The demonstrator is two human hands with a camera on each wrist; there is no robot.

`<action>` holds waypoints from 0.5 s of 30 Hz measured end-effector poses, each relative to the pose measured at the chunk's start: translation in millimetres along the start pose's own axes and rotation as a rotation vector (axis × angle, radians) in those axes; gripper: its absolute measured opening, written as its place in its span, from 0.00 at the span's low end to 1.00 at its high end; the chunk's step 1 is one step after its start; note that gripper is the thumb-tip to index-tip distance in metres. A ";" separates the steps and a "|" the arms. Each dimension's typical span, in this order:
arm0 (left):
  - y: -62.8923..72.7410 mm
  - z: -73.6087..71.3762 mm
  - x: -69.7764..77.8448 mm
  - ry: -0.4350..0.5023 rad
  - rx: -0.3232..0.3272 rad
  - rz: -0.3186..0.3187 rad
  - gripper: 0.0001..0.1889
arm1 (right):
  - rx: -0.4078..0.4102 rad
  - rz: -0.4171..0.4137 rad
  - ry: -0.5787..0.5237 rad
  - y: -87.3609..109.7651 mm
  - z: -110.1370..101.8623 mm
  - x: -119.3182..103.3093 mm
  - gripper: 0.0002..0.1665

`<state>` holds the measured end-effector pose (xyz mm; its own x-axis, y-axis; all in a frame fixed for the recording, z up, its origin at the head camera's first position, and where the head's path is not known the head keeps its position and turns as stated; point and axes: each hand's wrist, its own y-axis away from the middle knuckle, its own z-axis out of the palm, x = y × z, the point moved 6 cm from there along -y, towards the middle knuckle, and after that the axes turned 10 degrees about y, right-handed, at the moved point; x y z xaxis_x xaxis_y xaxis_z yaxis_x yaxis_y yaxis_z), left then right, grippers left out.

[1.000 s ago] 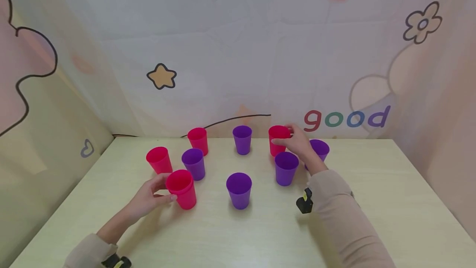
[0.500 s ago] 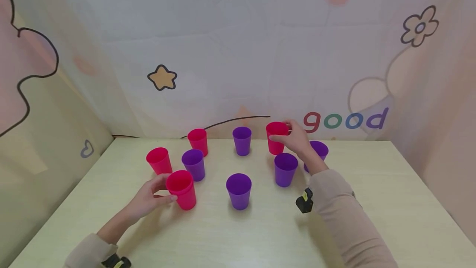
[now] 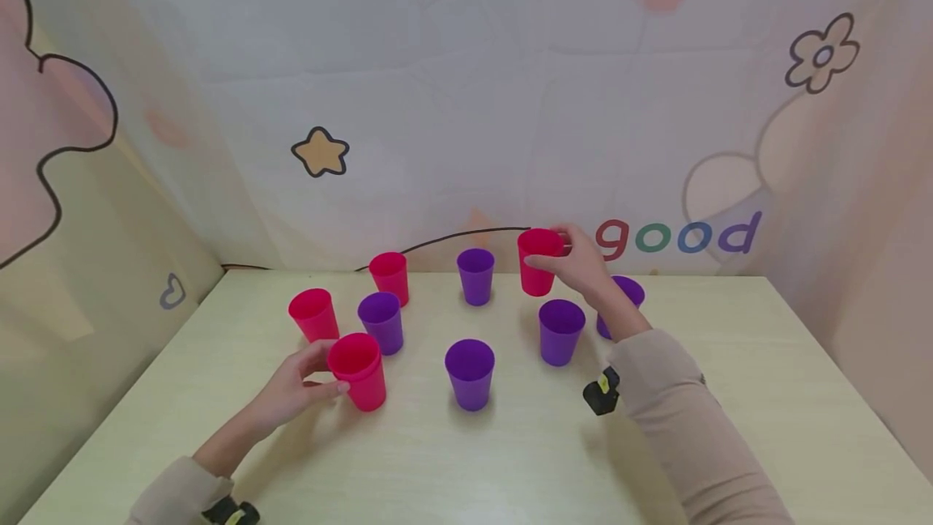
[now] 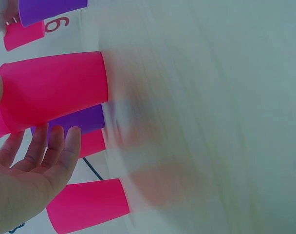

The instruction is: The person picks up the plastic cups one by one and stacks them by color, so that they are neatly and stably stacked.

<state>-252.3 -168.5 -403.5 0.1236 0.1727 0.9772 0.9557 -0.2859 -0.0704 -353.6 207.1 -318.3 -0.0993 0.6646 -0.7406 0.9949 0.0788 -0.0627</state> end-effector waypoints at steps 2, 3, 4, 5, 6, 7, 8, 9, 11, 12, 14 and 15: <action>0.1 0.2 1.1 -0.003 -0.002 0.004 0.29 | 0.000 -0.001 -0.001 2.1 -0.8 -2.5 0.44; 0.3 0.3 1.5 -0.002 -0.002 0.005 0.29 | 0.000 -0.001 -0.002 3.2 -1.3 -3.8 0.44; 0.4 0.5 2.2 -0.003 -0.002 0.005 0.29 | -0.001 -0.004 -0.003 4.2 -1.8 -5.3 0.44; 0.5 0.7 2.9 -0.006 -0.002 0.005 0.29 | -0.001 -0.007 -0.001 5.2 -2.4 -6.7 0.44; 0.5 0.9 3.6 -0.010 -0.002 0.006 0.28 | -0.001 -0.008 0.000 6.3 -3.1 -8.0 0.44; 0.4 1.1 4.3 -0.011 -0.002 0.005 0.28 | -0.001 -0.011 0.000 7.2 -3.8 -9.3 0.44; 0.4 1.3 4.9 -0.010 -0.001 0.003 0.28 | 0.000 -0.013 -0.002 8.1 -4.7 -10.4 0.43; 0.3 1.4 5.3 -0.009 -0.001 0.002 0.28 | 0.001 -0.016 -0.003 9.0 -5.5 -11.4 0.43; 0.2 1.6 6.1 -0.010 0.000 -0.002 0.28 | 0.002 -0.023 -0.006 10.9 -6.6 -13.1 0.43; 0.3 1.7 6.2 -0.009 0.000 -0.005 0.28 | 0.001 -0.025 -0.008 11.7 -6.9 -13.8 0.43; 0.7 1.6 5.8 -0.008 0.001 -0.013 0.28 | -0.003 -0.033 -0.010 13.7 -6.9 -15.4 0.42; 0.8 1.6 5.5 -0.010 0.001 -0.015 0.28 | -0.006 -0.037 -0.011 14.5 -6.7 -16.1 0.42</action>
<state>-250.3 -166.3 -398.5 0.1124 0.1865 0.9760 0.9576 -0.2826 -0.0563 -337.7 202.6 -302.8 -0.1357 0.6530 -0.7451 0.9904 0.1079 -0.0859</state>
